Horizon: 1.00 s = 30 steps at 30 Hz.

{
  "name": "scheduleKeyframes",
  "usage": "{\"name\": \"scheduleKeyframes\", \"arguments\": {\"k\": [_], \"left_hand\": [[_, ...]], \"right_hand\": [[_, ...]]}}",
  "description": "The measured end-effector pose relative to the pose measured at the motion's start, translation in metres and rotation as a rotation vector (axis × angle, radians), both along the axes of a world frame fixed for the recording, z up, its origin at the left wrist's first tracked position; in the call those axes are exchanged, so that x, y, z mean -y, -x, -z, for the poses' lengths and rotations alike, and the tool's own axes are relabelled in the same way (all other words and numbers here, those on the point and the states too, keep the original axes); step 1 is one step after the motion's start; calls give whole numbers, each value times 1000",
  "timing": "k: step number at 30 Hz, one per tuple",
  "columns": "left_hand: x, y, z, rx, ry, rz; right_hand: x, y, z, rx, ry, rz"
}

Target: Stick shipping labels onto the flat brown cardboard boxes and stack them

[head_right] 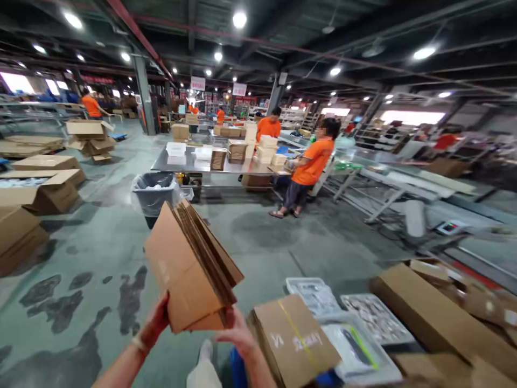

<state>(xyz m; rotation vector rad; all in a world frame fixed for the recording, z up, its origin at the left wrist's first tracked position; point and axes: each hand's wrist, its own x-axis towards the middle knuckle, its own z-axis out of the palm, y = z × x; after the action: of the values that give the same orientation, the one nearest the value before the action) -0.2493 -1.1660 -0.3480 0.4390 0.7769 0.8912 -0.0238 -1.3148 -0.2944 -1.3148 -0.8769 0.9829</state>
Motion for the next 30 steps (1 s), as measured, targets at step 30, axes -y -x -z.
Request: {"name": "scheduleKeyframes", "arguments": {"k": [30], "left_hand": [[-660,-217,-35,-419,-211,-99]], "right_hand": [[-727,-309,-1,195,100,-215]]}}
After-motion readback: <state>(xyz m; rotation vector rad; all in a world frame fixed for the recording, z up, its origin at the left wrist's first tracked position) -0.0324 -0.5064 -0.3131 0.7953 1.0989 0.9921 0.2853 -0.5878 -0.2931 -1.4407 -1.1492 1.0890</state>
